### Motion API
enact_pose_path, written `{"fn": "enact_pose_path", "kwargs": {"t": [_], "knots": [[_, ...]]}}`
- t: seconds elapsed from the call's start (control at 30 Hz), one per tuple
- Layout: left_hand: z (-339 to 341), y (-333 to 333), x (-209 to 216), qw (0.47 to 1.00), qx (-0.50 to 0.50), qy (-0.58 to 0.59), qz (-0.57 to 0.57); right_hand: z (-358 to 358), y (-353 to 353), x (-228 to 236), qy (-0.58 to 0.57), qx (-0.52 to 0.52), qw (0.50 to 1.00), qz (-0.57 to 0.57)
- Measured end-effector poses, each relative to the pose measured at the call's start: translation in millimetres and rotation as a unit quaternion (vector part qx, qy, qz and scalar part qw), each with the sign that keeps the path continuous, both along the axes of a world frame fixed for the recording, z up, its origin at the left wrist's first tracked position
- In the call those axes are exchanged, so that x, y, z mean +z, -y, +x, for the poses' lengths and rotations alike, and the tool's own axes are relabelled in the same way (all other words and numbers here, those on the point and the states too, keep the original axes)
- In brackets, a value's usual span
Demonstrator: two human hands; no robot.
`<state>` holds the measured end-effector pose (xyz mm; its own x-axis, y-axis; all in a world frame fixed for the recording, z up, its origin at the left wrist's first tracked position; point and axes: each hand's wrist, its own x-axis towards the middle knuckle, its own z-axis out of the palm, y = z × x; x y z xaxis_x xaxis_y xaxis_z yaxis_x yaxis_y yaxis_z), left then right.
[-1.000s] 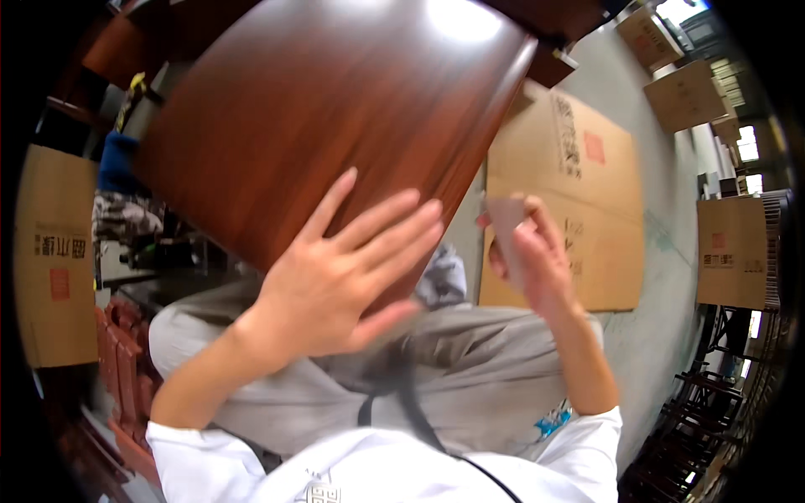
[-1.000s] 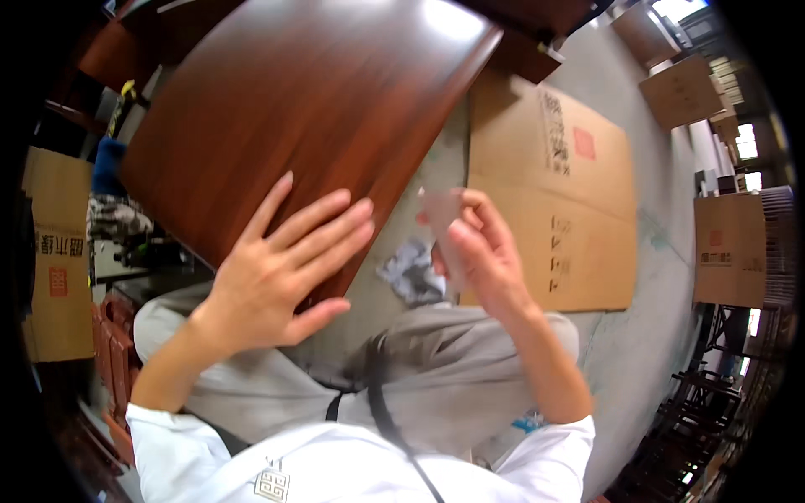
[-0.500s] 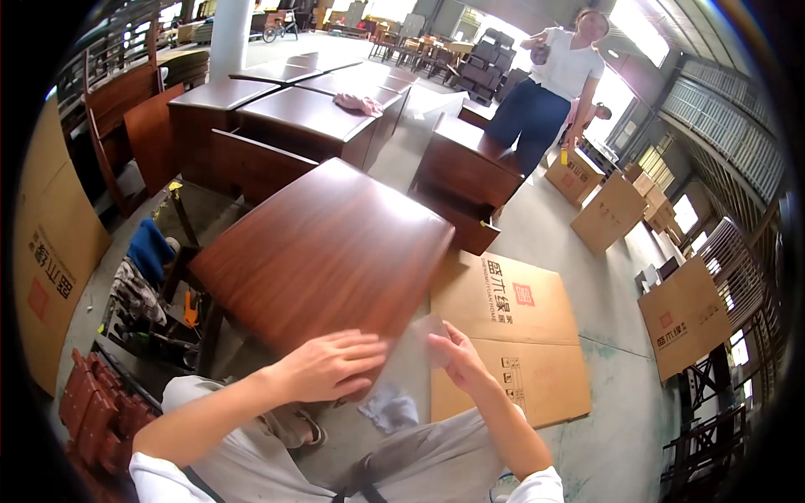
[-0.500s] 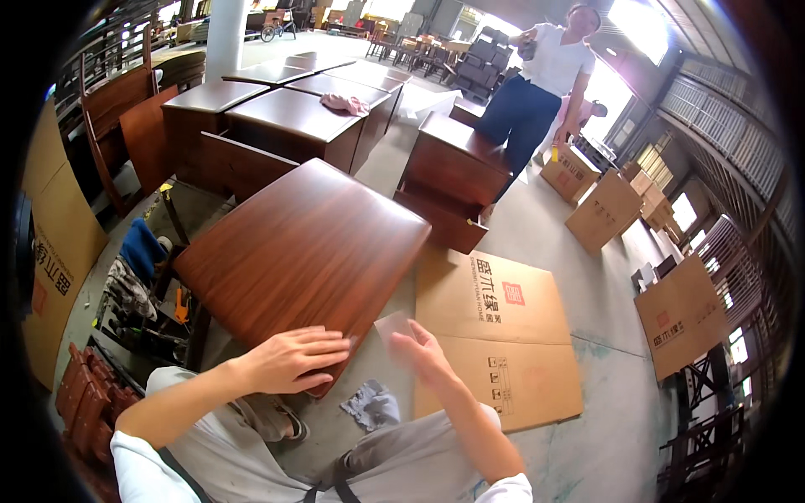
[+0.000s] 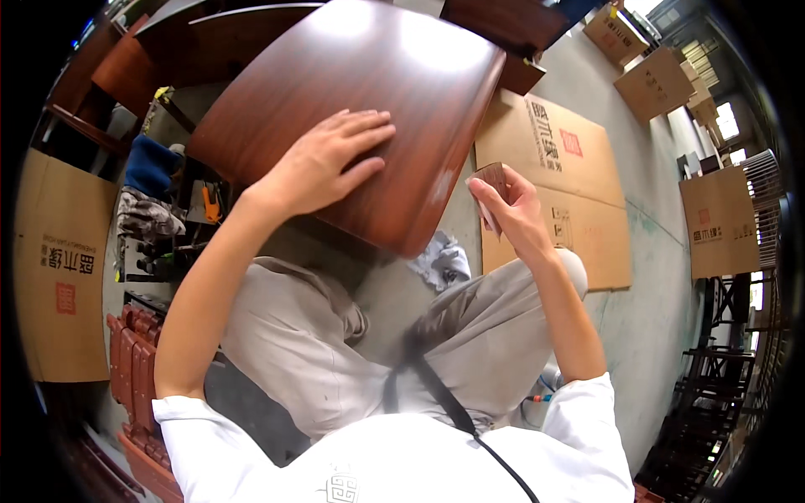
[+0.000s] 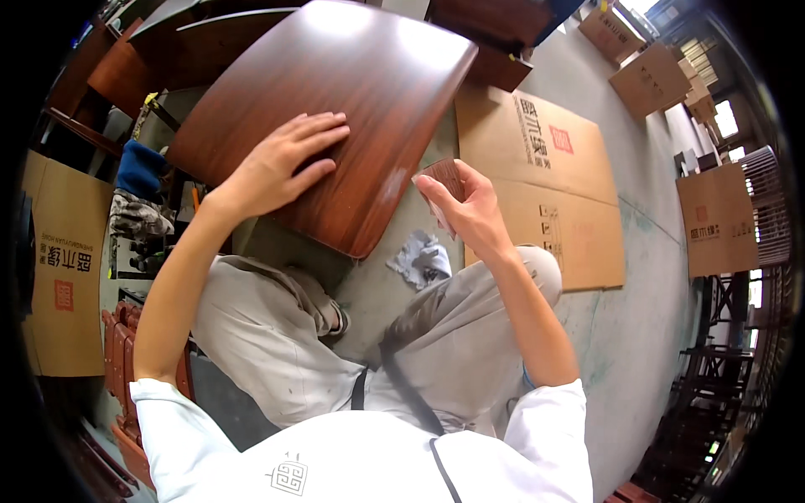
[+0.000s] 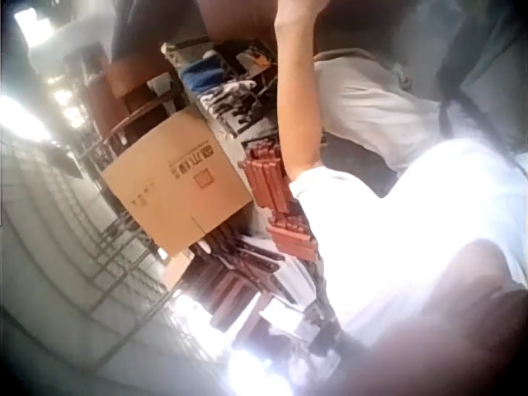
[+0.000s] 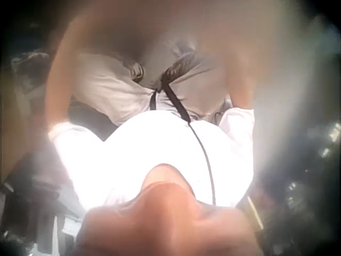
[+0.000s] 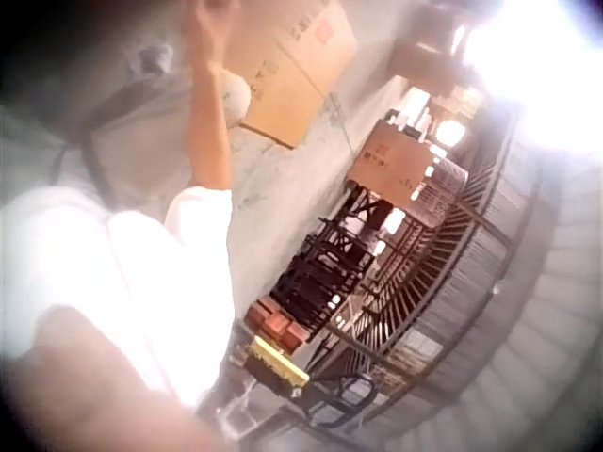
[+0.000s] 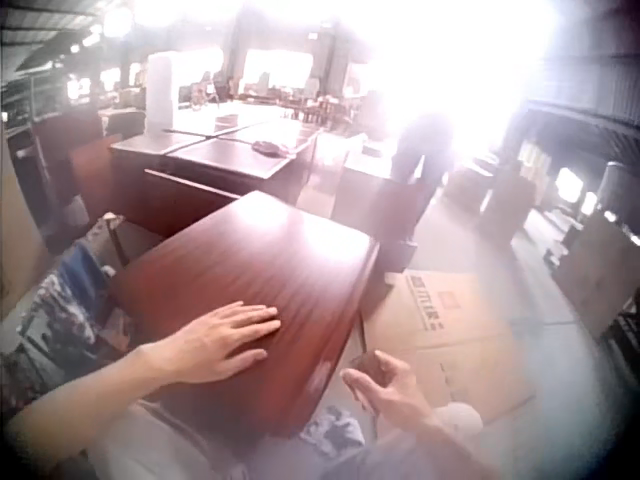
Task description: The person performs finishing work on a wood cabinet by scraping an edge, sanding a corner, wiping the surface with a cloth, using a spray gun, and using an air nozzle to clean the drawer area.
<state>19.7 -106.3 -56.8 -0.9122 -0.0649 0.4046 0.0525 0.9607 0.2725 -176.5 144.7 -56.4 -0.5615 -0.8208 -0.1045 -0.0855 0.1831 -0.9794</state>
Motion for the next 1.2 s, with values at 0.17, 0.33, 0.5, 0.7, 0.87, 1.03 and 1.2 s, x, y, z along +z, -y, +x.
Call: {"fn": "enact_pose_path", "kwargs": {"t": [0.17, 0.33, 0.5, 0.7, 0.87, 1.03, 1.2], "knots": [[-3.3, -7.2, -8.2, 1.000, 0.013, 0.006, -0.008, 4.5, 0.8, -21.9, -0.049, -0.029, 0.998, 0.026], [0.8, -7.6, -5.7, 0.999, 0.023, 0.025, -0.004, 22.7, 12.6, -12.0, -0.105, -0.011, 0.994, -0.001], [1.4, -9.5, -0.3, 0.999, 0.025, 0.032, 0.002, 13.3, 29.8, 1.6, -0.043, -0.016, 0.998, 0.040], [0.3, -4.8, 1.0, 0.999, 0.023, 0.039, -0.005, 15.9, 33.9, 8.4, -0.031, -0.003, 0.998, 0.060], [-0.3, -5.9, 1.2, 0.999, 0.023, 0.042, 0.002, 34.9, 15.9, -12.5, -0.037, -0.017, 0.999, -0.002], [1.6, -5.6, 3.2, 0.998, 0.023, 0.051, 0.012, 29.9, 37.2, -14.5, 0.002, -0.086, 0.996, -0.022], [1.8, -6.9, 2.4, 0.998, 0.013, 0.053, 0.015, 31.8, 38.0, -18.0, -0.009, -0.118, 0.993, -0.024]]}}
